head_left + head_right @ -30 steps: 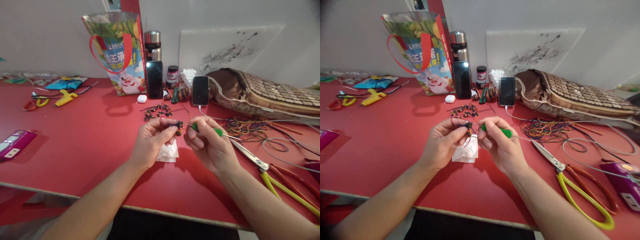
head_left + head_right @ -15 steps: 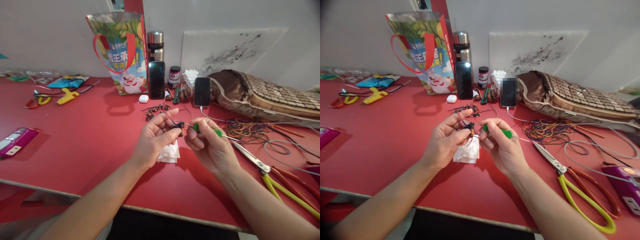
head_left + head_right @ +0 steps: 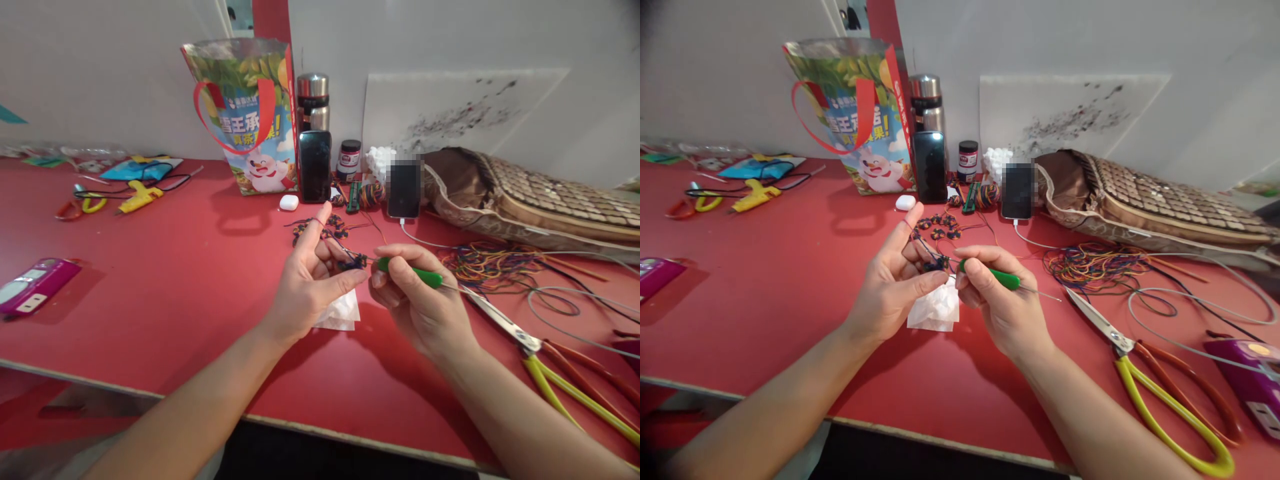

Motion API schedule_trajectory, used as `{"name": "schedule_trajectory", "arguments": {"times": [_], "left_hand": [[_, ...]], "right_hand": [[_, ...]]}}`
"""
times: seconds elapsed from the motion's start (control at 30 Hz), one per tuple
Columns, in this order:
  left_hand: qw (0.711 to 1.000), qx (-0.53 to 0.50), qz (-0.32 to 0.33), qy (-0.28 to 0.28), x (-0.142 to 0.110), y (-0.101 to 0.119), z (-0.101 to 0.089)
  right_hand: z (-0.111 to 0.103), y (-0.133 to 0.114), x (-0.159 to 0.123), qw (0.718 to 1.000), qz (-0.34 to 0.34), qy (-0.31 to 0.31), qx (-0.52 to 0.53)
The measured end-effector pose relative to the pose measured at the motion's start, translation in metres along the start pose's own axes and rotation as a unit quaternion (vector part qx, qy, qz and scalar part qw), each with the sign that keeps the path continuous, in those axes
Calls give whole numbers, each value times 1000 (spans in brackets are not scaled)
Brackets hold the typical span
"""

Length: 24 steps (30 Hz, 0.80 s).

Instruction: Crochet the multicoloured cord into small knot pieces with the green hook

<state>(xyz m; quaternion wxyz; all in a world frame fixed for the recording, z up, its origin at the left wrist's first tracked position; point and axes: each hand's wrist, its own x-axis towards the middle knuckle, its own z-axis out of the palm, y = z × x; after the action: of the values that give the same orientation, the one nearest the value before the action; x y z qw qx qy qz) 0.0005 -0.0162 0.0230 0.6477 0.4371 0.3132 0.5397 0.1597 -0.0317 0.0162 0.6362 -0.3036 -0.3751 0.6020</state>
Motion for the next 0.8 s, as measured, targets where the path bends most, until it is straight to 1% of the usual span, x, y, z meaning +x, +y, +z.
{"name": "schedule_trajectory", "arguments": {"times": [0.2, 0.33, 0.43, 0.53, 0.67, 0.73, 0.8], "left_hand": [[1000, -8, -2, -10, 0, 0, 0], [1000, -8, -1, -29, 0, 2, 1], [999, -9, -2, -34, 0, 3, 0], [999, -13, -10, -33, 0, 4, 0], [1000, 16, -17, -19, -2, 7, 5], [999, 29, -11, -15, -2, 8, 6], [999, 27, -12, -28, -2, 7, 6]], "right_hand": [[1, -2, 0, 1000, 11, -15, 10], [-1, -2, -1, 1000, 11, -15, 5], [-4, 3, -3, 1000, -4, -15, -18], [-7, 9, -6, 995, -54, -17, -86], [-9, 10, -7, 963, -163, -32, -210], [-8, 8, -5, 952, -191, -40, -237], [-8, 6, -2, 949, -195, -46, -245]]}}
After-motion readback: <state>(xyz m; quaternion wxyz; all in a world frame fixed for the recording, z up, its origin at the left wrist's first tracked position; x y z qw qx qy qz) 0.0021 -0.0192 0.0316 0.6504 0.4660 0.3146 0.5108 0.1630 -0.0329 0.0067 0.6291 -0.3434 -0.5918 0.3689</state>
